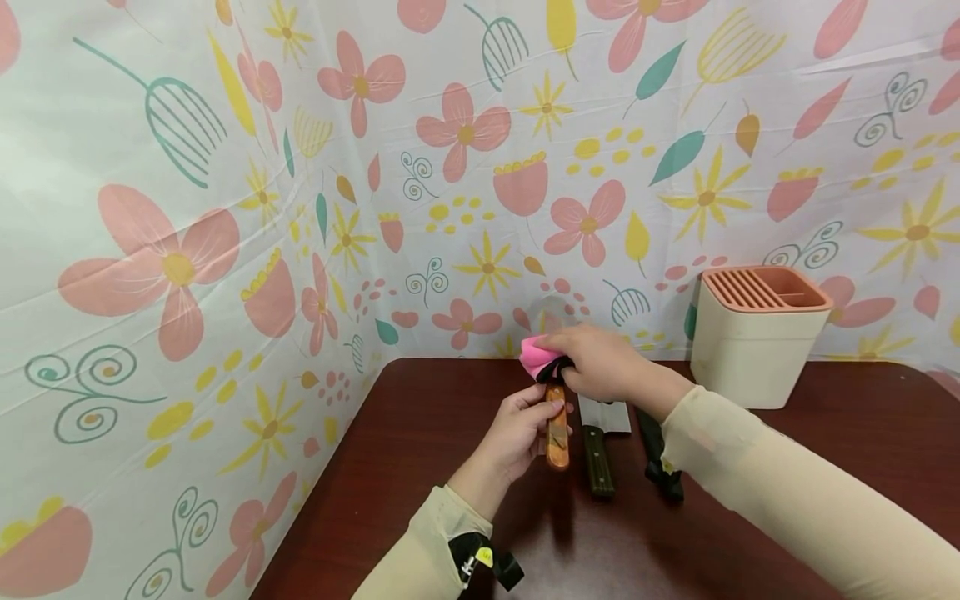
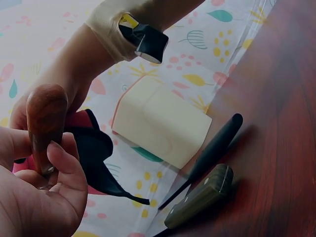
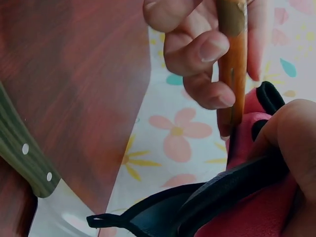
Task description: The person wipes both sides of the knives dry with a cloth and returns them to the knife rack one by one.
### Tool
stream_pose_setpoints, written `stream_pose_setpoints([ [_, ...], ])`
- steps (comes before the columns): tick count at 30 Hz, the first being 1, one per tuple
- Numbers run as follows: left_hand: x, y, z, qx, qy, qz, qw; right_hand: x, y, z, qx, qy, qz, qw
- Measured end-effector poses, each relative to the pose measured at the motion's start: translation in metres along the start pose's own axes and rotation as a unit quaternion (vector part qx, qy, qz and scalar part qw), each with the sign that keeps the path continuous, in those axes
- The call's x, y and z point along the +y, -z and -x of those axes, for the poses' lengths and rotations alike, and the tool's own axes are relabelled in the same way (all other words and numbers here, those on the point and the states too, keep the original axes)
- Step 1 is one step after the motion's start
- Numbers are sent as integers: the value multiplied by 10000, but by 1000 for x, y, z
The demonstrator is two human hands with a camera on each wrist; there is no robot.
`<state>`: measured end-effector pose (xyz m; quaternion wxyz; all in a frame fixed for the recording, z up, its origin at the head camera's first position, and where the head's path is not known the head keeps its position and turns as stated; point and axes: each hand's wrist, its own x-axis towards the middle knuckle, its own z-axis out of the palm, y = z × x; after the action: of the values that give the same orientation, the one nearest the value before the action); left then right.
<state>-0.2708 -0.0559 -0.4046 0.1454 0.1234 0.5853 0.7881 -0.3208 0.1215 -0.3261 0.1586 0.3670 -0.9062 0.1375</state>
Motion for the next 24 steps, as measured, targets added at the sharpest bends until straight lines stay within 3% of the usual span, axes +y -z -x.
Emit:
stream_pose_setpoints([
  [14, 0, 0, -1, 14, -52, 29, 10000, -9, 9, 14, -53, 270, -663, 9974],
  [21, -1, 1, -2, -99, -262, -49, 9996, -4, 16, 29, 76, 259, -1926, 9809],
  [24, -1, 1, -3, -188, -275, -40, 9994, -2, 16, 35, 298, 286, -2166, 9754],
])
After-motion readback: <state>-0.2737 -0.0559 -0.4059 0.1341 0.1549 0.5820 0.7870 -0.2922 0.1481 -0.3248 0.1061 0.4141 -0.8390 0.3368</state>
